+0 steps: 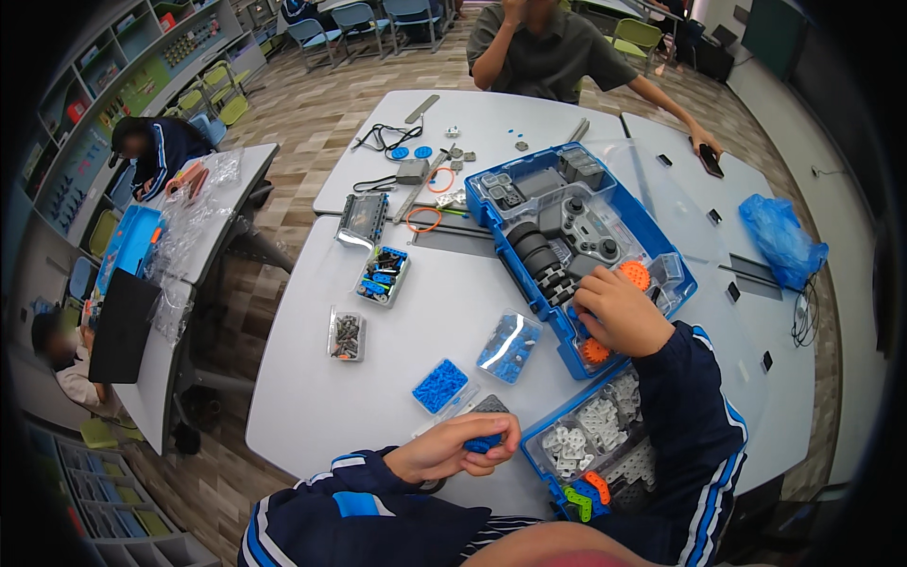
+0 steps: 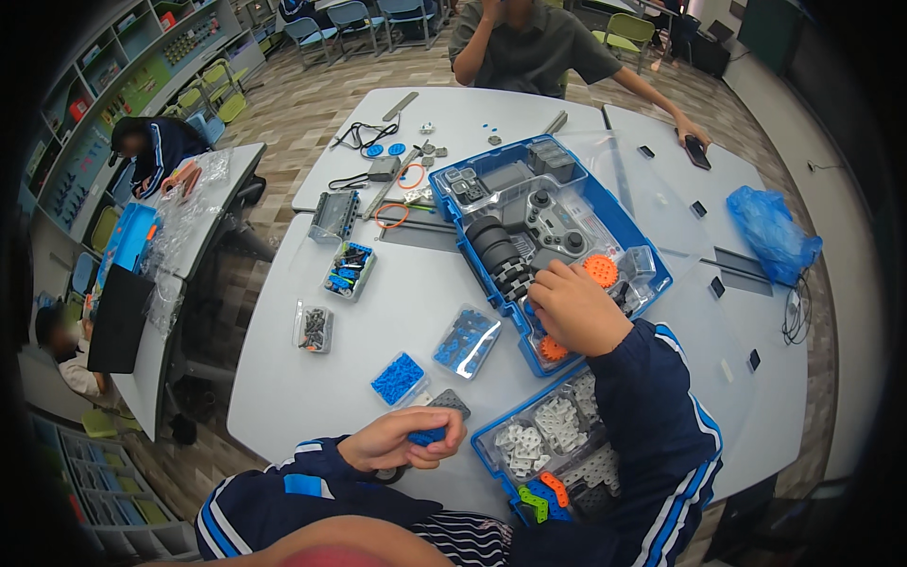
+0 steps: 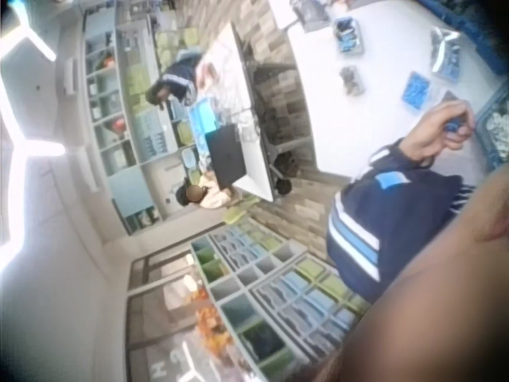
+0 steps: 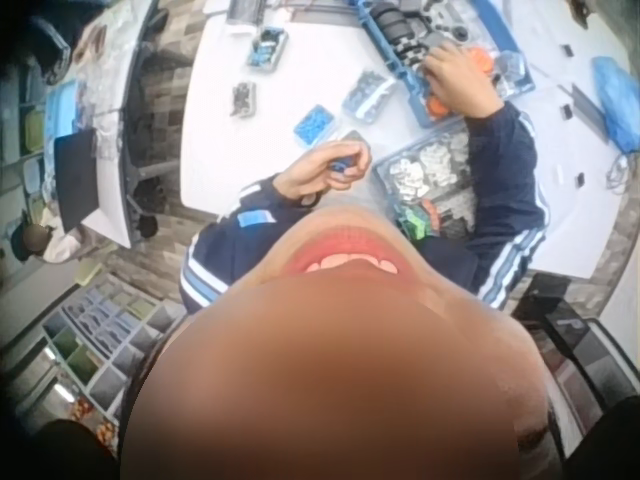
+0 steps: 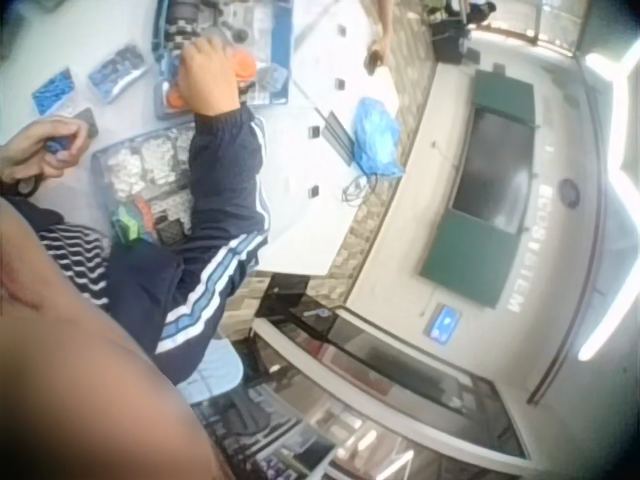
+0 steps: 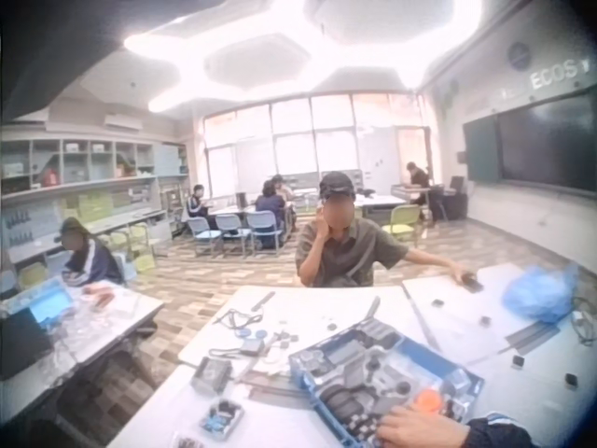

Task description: The person uses a blue plastic tool to press a small blue gear onto a shaft, then repeatedly picks up, compares, and places back orange and blue gears from a compartmentalized kit. The person also handles a gray wheel and other small components while organizing parts in the kit.

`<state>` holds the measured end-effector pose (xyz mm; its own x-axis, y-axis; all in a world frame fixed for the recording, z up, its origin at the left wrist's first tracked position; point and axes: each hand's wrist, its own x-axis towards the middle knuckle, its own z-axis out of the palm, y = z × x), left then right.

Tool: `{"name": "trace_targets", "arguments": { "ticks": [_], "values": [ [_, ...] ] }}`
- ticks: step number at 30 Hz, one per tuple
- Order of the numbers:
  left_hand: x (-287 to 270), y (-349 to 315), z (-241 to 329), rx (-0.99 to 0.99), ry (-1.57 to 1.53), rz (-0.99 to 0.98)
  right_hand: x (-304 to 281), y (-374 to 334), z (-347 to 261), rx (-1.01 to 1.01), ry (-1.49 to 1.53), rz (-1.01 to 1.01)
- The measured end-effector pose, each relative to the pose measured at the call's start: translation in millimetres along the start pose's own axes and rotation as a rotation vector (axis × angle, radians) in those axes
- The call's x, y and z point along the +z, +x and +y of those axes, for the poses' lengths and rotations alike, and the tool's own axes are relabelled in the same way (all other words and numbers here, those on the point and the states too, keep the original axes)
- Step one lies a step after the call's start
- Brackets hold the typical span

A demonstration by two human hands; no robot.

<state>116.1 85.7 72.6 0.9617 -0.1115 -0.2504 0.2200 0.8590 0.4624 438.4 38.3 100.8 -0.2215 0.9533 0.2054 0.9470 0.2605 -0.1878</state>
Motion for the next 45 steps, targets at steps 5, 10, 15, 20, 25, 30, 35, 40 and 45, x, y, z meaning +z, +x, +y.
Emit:
{"name": "trace_targets", "arguments": {
  "ticks": [5,10,15,20,25,30,35,40,45],
  "values": [
    [0,1,-1,-0.01,0.004,-0.001,3,-1,2,-0.005,0.018,0.02],
    [-1,1,-2,-0.016,-0.006,0.007,6,-1,3,-0.003,0.023,-0.016],
    [-1,0,0,-0.009,-0.009,0.006,8,-1,1,0.0,-0.035,-0.053],
    [0,1,1,-0.017,-0.011,0.012,4,-2,1,-0.015,0.059,-0.028],
    [-1,1,0,-0.021,0.008,0.016,3,-2,0,-0.011,0.088,0.006],
    [-1,1,-1,-0.01,-0.007,0.0,4,0,0,0.015,0.099,0.053],
    [1,2,1,-0.022,-0.012,0.028,4,3,1,0.013,0.069,0.065],
    [2,0,0,-0.043,-0.025,0.061,-1,1,10,0.014,0.128,0.109],
    [-5,3,0,-0.043,-0.016,0.059,1,-4,27,0.039,0.186,0.187]
  ]
}}
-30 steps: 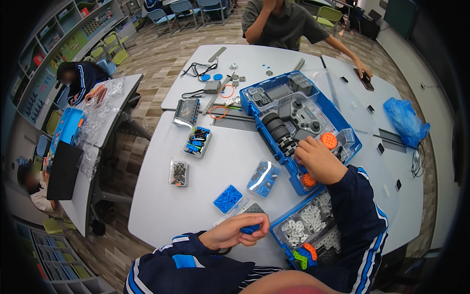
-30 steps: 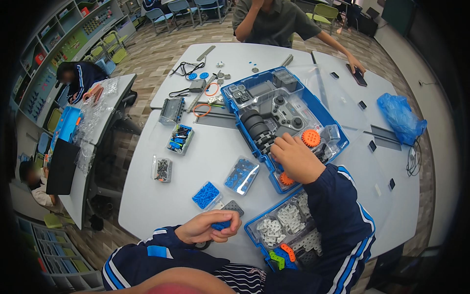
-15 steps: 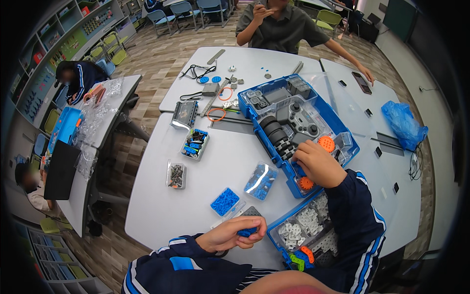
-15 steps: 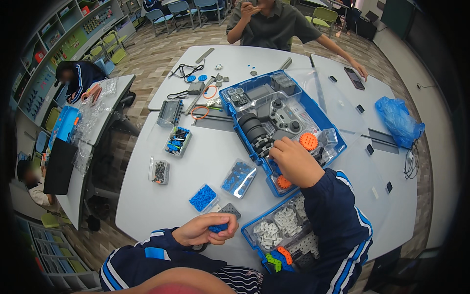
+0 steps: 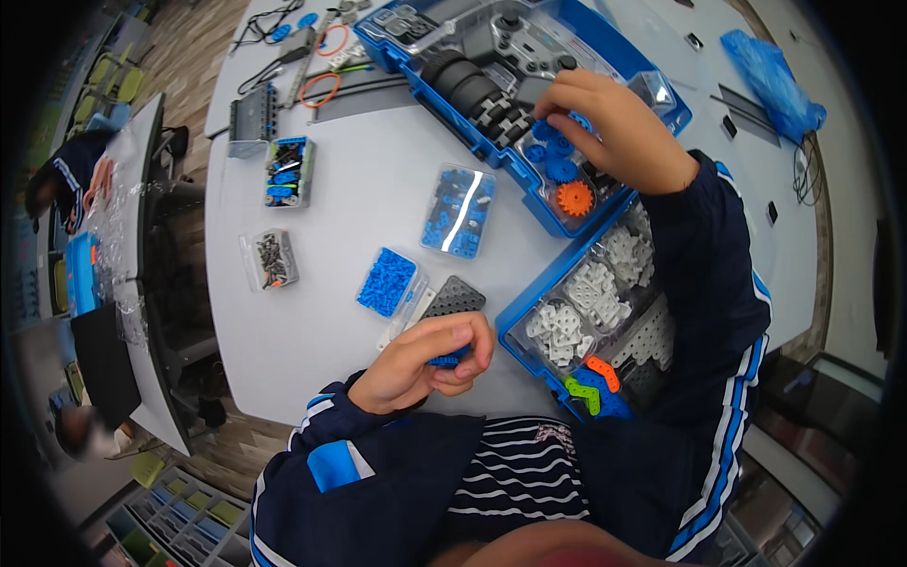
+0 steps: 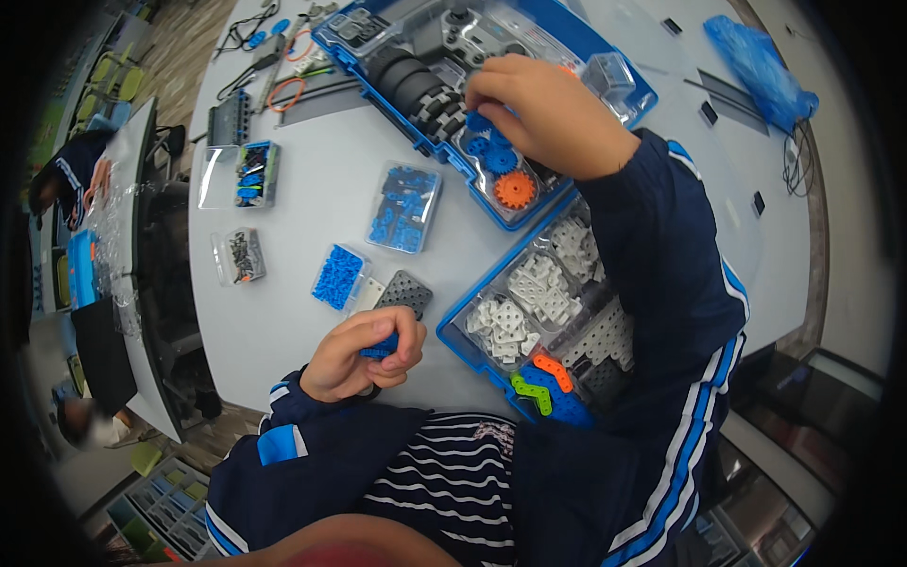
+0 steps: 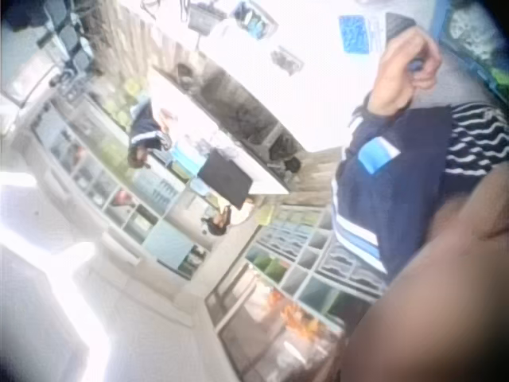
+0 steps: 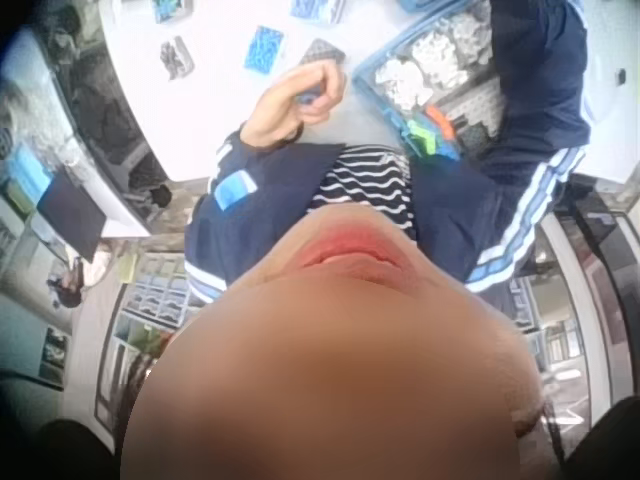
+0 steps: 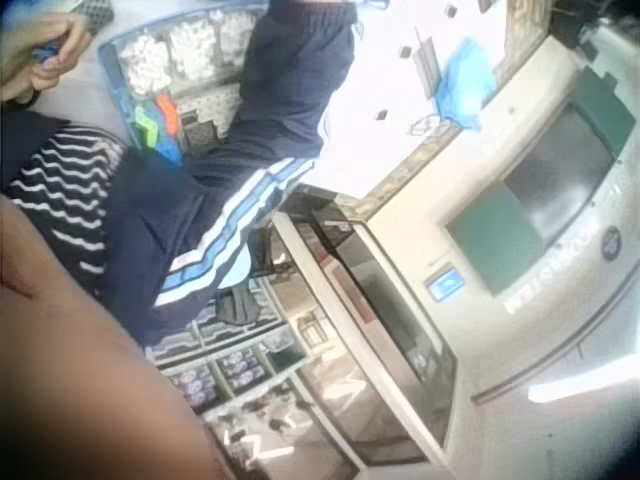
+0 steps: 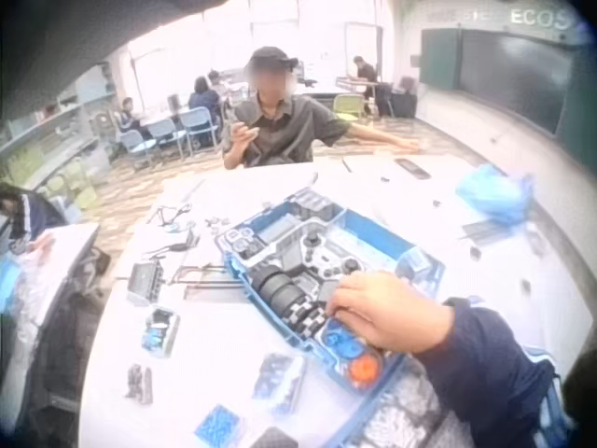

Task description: The person uses a blue plastic tool to press a small blue gear onto a shaft, then repeatedly picks up, compares, and places back orange and blue gears from a compartmentalized kit. The person also handles a gray wheel and other small components while organizing parts in the kit.

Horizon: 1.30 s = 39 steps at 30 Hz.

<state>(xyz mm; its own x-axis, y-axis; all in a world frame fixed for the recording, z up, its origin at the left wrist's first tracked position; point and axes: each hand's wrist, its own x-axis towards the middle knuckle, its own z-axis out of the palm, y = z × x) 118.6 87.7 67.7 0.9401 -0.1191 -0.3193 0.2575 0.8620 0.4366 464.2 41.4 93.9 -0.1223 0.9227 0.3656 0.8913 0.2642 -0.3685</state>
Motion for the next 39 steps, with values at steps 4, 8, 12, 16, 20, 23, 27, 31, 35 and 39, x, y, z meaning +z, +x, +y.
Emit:
{"name": "trace_targets", "arguments": {
  "ticks": [4,8,12,16,20,23,27,31,35,39],
  "values": [
    [-4,4,2,0.0,-0.015,-0.019,9,-2,6,0.016,-0.013,-0.042],
    [-6,5,1,-0.006,-0.025,-0.022,14,-3,5,-0.018,-0.023,-0.065],
    [-6,5,1,0.009,-0.025,-0.031,11,-1,4,-0.032,-0.041,-0.056],
    [-4,5,2,0.005,-0.022,-0.013,5,-1,2,0.018,-0.037,-0.071],
    [-2,5,2,0.004,-0.028,0.009,7,-3,-4,0.005,-0.066,-0.099],
    [-3,5,2,0.006,-0.03,0.002,8,-4,-6,0.011,-0.073,-0.116],
    [-4,5,1,0.005,-0.031,-0.003,8,-5,-6,0.034,-0.08,-0.131],
    [-4,5,1,0.004,-0.038,-0.003,10,-5,-10,0.007,-0.117,-0.121],
    [-5,5,1,0.0,-0.042,-0.008,9,-3,-14,-0.003,-0.187,-0.143],
    [-6,4,1,-0.008,-0.044,-0.007,6,-3,-16,-0.011,-0.237,-0.186]
  ]
}}
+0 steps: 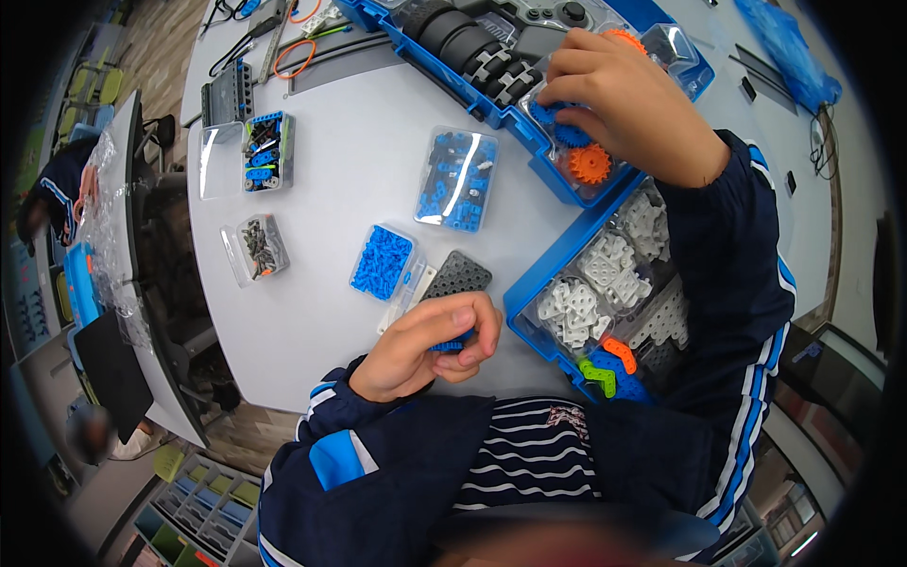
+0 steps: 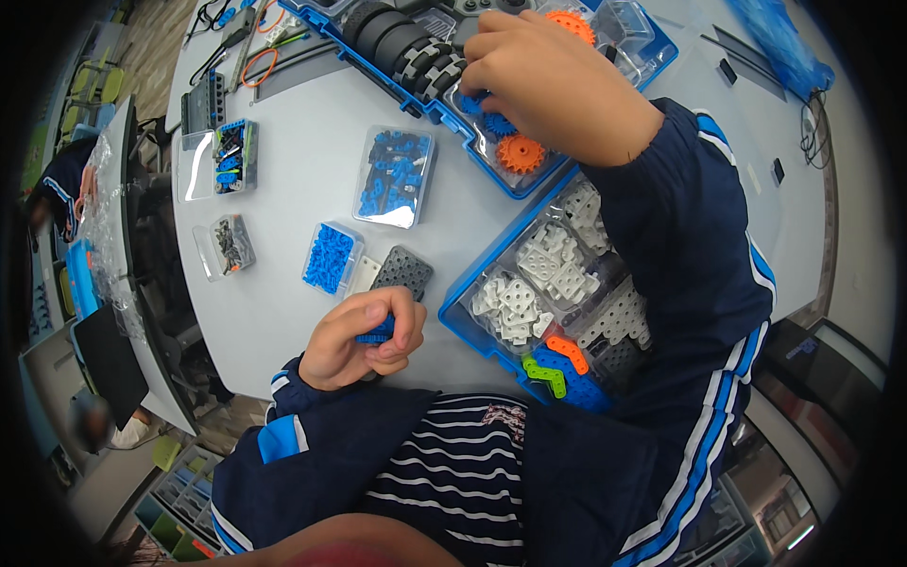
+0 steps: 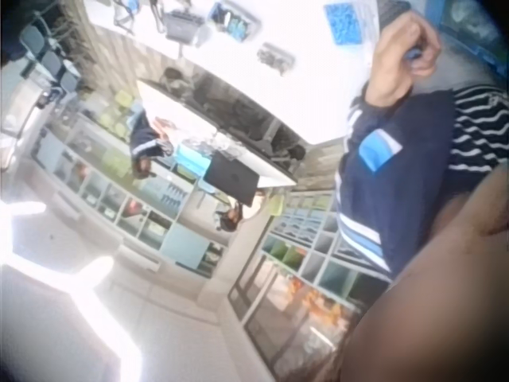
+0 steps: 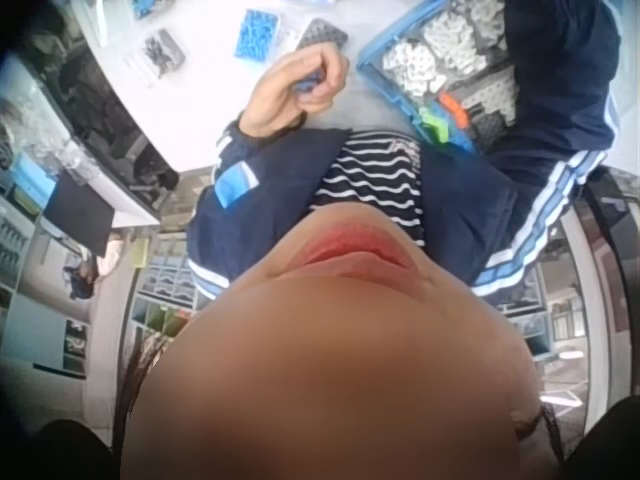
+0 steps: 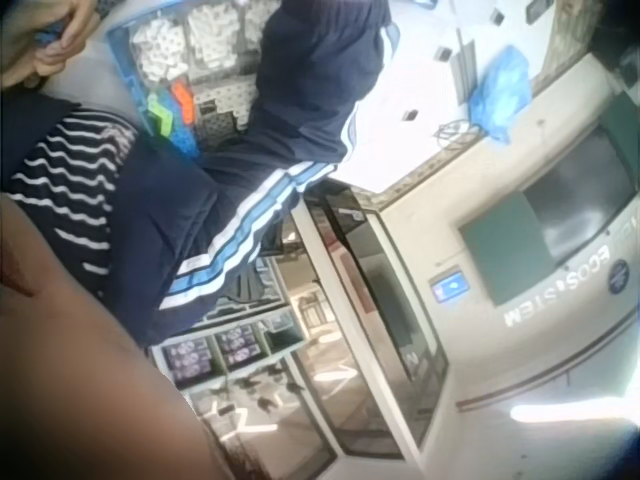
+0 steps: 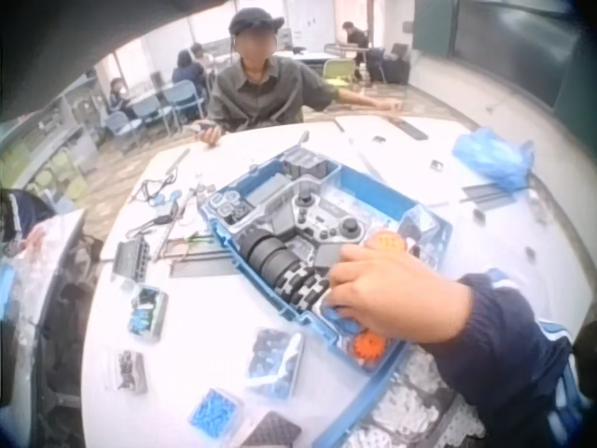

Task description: The person uses a blue plastic tool to press a small blue gear onto a shaft, then repeatedly picks up, compares, and places back orange and blue gears from a compartmentalized kit. The person also handles a gray wheel and other small components while organizing parts in the kit.

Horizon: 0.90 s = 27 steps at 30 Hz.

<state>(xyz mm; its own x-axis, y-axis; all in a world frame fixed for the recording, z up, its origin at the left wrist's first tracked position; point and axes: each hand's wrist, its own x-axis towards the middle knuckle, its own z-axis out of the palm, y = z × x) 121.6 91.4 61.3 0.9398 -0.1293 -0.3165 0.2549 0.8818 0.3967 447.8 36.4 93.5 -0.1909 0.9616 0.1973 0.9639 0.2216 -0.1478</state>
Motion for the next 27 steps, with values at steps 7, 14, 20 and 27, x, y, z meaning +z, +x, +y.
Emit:
{"name": "trace_targets", "arguments": {
  "ticks": [7,14,20,27],
  "values": [
    [-1,1,0,0.012,0.02,-0.01,2,0,1,-0.039,-0.068,-0.005],
    [-1,0,0,0.015,0.014,0.001,-2,2,10,-0.06,0.05,-0.01],
    [-1,1,2,-0.004,0.05,-0.005,-25,0,14,0.022,0.351,0.107],
    [10,0,-4,-0.071,-0.072,0.018,-27,-16,-102,-0.161,0.702,-0.192]
  ]
}}
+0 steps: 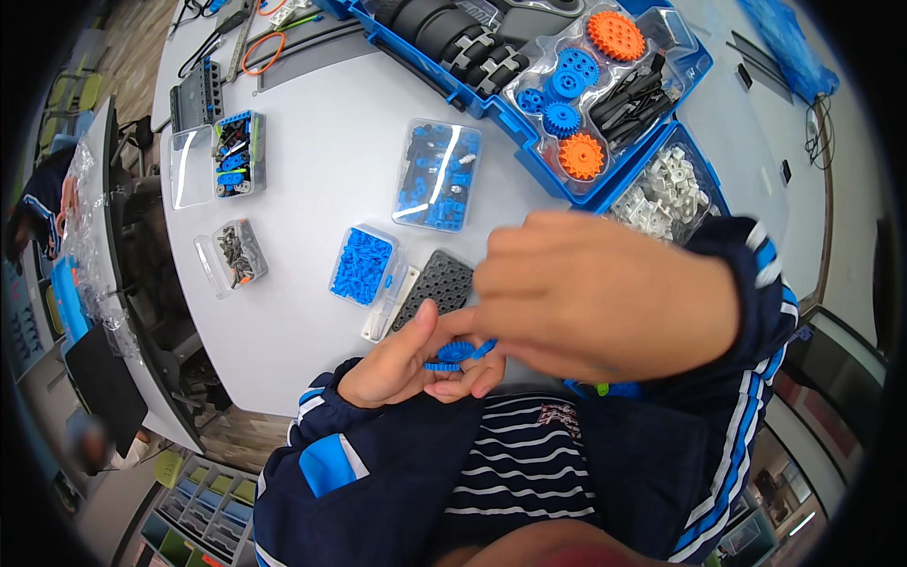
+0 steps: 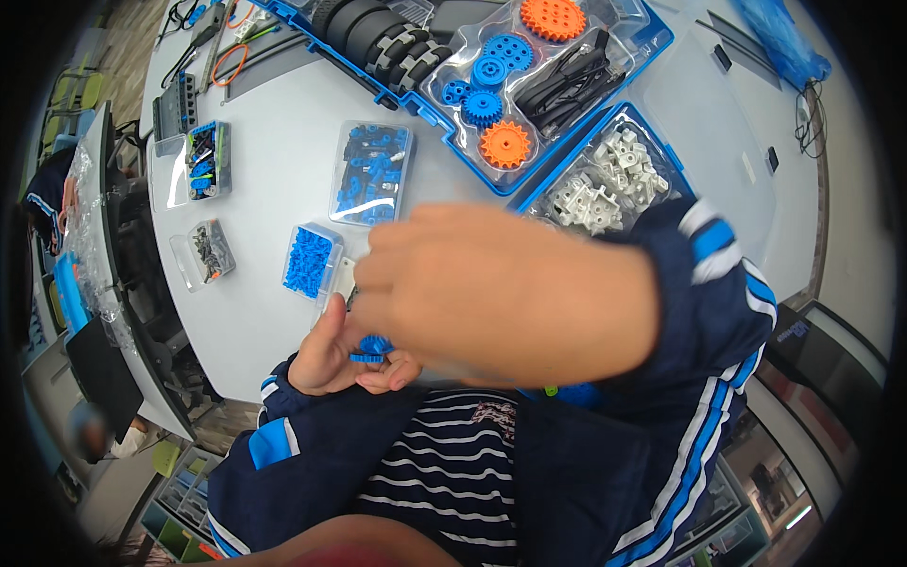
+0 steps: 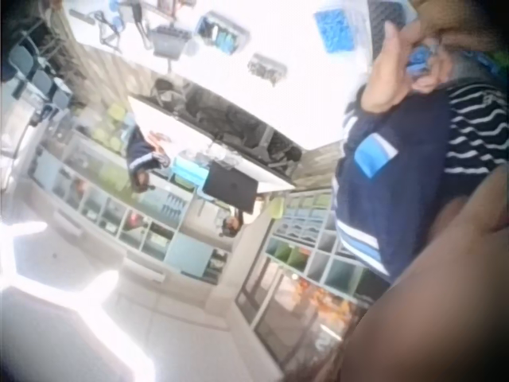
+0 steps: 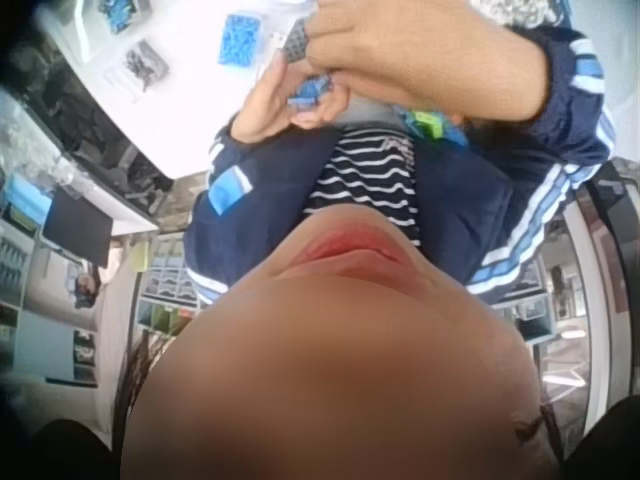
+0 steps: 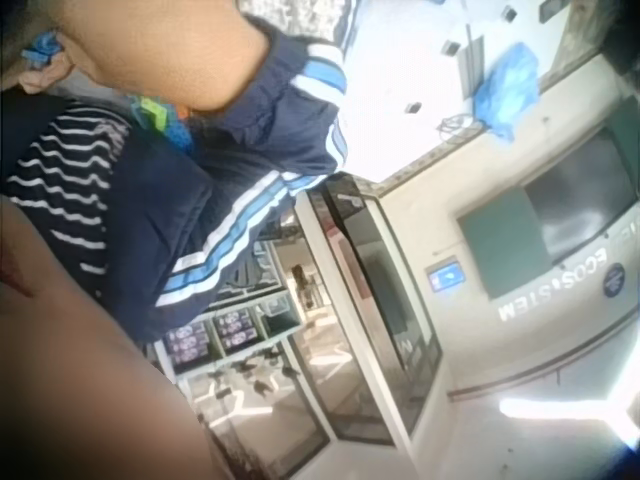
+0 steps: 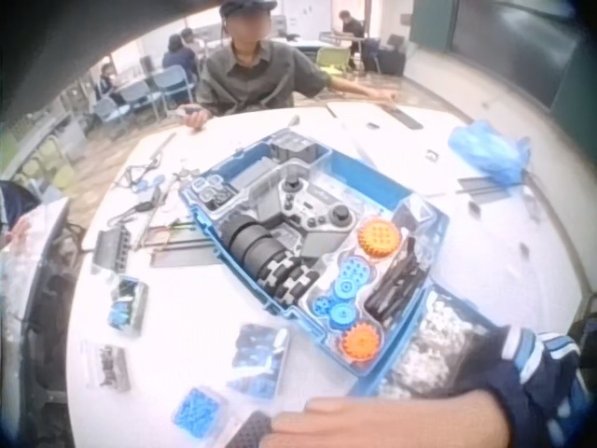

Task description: The person uses a blue plastic tool to press a small blue gear onto a shaft, then repeatedly picks up, compares, and places back orange and blue gears from a compartmentalized kit. The person also handles a gray wheel and other small components while organizing parts in the kit.

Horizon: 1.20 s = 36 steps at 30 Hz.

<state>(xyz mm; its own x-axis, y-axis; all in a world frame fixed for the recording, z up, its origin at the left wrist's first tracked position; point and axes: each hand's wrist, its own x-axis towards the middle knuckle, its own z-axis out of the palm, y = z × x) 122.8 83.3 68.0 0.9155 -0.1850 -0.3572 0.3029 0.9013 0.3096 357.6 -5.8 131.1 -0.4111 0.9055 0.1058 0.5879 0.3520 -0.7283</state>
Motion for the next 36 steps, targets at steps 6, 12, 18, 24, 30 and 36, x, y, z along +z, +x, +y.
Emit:
{"name": "trace_targets", "arguments": {
  "ticks": [6,12,18,24,30,36],
  "values": [
    [-9,0,6,-0.009,0.22,-0.079,-37,-6,30,0.273,-0.248,0.313],
    [-11,2,7,-0.002,0.153,-0.077,-54,-13,81,0.576,-0.603,0.364],
    [-13,3,7,0.016,0.168,-0.06,-49,-11,85,0.556,-0.467,0.365],
    [-11,3,7,0.024,0.188,-0.047,-57,-13,74,0.536,-0.501,0.318],
    [-10,3,8,0.02,0.198,-0.044,-48,-9,68,0.562,-0.397,0.24],
    [-11,3,7,0.023,0.206,-0.049,-58,-14,69,0.589,-0.42,0.217]
  ]
}}
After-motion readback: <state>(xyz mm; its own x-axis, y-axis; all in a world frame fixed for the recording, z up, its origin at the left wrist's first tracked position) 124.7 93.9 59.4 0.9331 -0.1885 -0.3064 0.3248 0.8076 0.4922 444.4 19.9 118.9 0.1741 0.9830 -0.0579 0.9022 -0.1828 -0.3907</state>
